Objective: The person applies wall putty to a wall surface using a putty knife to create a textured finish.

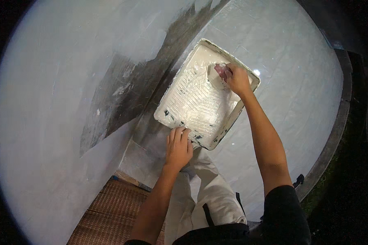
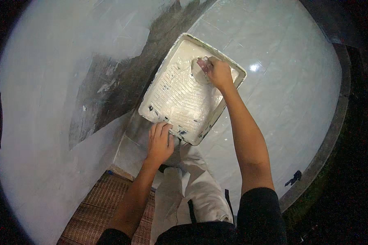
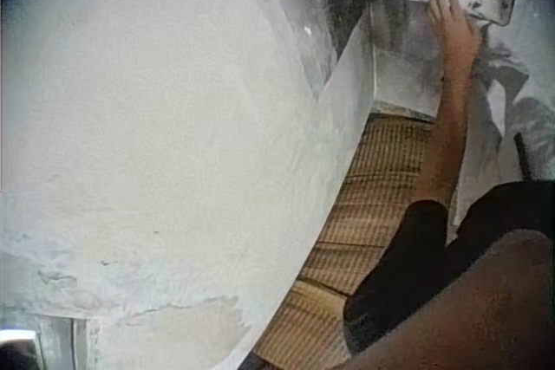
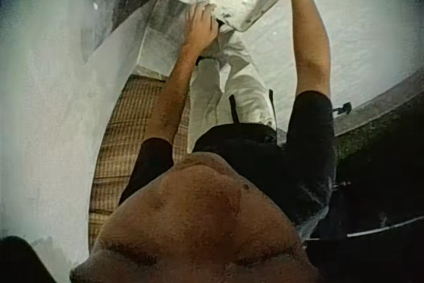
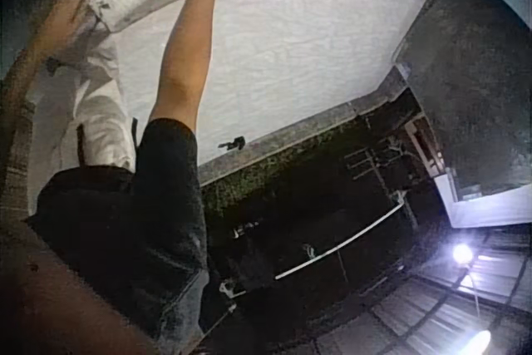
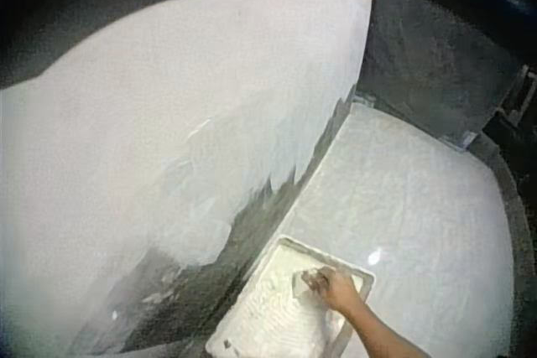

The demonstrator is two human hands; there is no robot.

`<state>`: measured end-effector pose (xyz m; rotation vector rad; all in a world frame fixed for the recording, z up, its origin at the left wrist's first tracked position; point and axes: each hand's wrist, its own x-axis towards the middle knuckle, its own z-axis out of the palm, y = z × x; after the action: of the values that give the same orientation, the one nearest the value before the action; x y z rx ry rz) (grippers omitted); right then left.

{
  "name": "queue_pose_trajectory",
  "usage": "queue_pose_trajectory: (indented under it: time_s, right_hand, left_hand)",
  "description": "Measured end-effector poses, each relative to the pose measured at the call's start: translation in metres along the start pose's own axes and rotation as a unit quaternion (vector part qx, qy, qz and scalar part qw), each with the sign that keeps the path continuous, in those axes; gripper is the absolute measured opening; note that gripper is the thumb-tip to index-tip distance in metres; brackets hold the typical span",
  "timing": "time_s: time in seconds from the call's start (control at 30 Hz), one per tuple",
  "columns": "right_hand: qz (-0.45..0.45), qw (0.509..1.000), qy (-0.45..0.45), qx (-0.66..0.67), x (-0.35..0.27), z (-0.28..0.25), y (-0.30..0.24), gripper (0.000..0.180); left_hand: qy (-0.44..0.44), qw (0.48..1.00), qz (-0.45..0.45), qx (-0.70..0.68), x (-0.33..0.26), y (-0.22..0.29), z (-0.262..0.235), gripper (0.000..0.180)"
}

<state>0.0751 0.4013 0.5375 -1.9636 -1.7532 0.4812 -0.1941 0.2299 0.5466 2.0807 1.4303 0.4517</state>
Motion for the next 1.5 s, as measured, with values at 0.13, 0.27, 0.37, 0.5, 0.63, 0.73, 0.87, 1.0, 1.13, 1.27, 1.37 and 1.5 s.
queue_pose_trajectory:
  time_s: [0.13, 0.27, 0.37, 0.5, 0.63, 0.73, 0.87, 1.0, 1.13, 1.27, 1.37, 1.5]
  right_hand:
    - [0.040, 0.998, -0.051, 0.018, -0.009, -0.003, -0.007, 0.012]
    - [0.046, 0.996, -0.074, 0.014, -0.023, -0.004, 0.007, 0.017]
    - [0.074, 0.990, -0.109, 0.052, -0.038, -0.003, 0.013, 0.017]
    - [0.082, 0.978, -0.178, 0.068, -0.055, -0.007, 0.000, 0.021]
    - [0.124, 0.940, -0.286, 0.141, -0.069, 0.007, 0.021, 0.023]
    - [0.163, 0.908, -0.314, 0.226, -0.082, 0.006, 0.002, 0.020]
    - [0.176, 0.854, -0.325, 0.366, -0.087, -0.008, -0.023, 0.021]
    - [0.182, 0.786, -0.321, 0.496, -0.082, -0.035, -0.081, 0.021]
    - [0.123, 0.750, -0.321, 0.565, -0.078, -0.074, -0.154, 0.023]
    - [0.019, 0.721, -0.333, 0.608, -0.092, -0.108, -0.234, 0.027]
    - [-0.051, 0.692, -0.323, 0.643, -0.111, -0.140, -0.297, 0.028]
    - [-0.131, 0.637, -0.329, 0.685, -0.131, -0.179, -0.296, 0.023]
  left_hand:
    - [0.010, 1.000, -0.012, 0.002, -0.012, -0.003, -0.004, 0.037]
    - [0.016, 1.000, -0.023, 0.002, -0.018, 0.002, -0.008, 0.037]
    - [0.008, 0.999, -0.043, 0.013, -0.026, 0.001, -0.012, 0.037]
    - [0.008, 0.998, -0.060, 0.013, -0.037, -0.002, -0.015, 0.037]
    - [0.020, 0.998, -0.053, 0.013, -0.044, 0.004, -0.019, 0.038]
    - [0.023, 0.998, -0.056, 0.018, -0.053, 0.004, -0.036, 0.038]
    - [0.028, 0.997, -0.057, 0.043, -0.060, 0.012, -0.060, 0.039]
    - [0.087, 0.993, -0.045, 0.062, -0.064, 0.018, -0.097, 0.040]
    - [0.143, 0.982, -0.041, 0.113, -0.069, 0.031, -0.156, 0.040]
    - [0.248, 0.954, -0.005, 0.170, -0.099, 0.037, -0.223, 0.041]
    - [0.287, 0.931, -0.020, 0.225, -0.130, 0.050, -0.285, 0.040]
    - [0.374, 0.863, 0.005, 0.340, -0.149, 0.106, -0.296, 0.041]
